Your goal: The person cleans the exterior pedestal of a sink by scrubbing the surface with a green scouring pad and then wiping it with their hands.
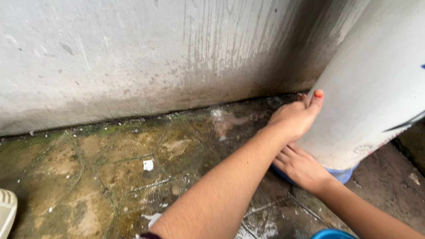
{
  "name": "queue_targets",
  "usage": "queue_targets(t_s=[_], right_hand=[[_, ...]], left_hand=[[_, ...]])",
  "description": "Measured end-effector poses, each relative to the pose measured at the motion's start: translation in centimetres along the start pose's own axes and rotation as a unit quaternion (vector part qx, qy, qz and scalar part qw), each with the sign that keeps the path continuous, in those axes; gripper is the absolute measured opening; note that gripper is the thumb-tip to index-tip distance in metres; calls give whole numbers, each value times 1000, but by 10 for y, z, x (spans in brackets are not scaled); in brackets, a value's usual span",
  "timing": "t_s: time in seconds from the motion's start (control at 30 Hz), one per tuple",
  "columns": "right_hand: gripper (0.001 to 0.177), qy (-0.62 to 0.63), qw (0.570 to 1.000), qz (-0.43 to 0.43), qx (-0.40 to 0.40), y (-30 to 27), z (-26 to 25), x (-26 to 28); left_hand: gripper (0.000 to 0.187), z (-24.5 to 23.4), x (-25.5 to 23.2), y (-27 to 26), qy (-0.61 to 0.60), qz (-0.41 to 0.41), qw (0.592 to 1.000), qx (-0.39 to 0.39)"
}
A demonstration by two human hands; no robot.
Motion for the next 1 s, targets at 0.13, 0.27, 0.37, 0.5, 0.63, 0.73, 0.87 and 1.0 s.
queue_targets(t_s=[0.13, 0.27, 0.37, 0.5, 0.63, 0.73, 0.87, 1.0], right_hand=[[63, 1, 1000, 19, 1, -1, 0, 6], [52, 5, 998, -27, -60, -51, 11, 12], [45, -3, 997, -63, -35, -34, 17, 1], [45, 72, 996, 6, -57, 2, 11, -8], [43, 19, 999, -4, 30, -23, 9, 3], [41, -17, 999, -32, -36, -53, 14, 11], [46, 2, 998, -33, -50, -12, 27, -4], [41, 95, 984, -15, -149, 28, 14, -13]], left_hand=[[103, 3, 4, 4, -13, 6, 1000, -8], [103, 9, 5, -2, -14, 12, 999, -26], [103, 0, -2, -3, 3, 8, 1000, -21], [96, 4, -5, -15, -35, -44, 998, -8], [96, 12, -9, -20, -11, -16, 999, -27], [95, 15, -10, -22, -16, 0, 1000, -27], [92, 11, -13, -26, -22, -35, 999, -3], [91, 8, -16, -30, -27, -44, 999, 0]])
Point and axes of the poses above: each hand's wrist, its own y-axis towards the middle knuckle, its own z-axis out of the palm, x = y × z, the point moved 2 cm from there along y, towards the middle knuckle, and after that the axes turned 12 degrees about x, right-handed, at the moved point
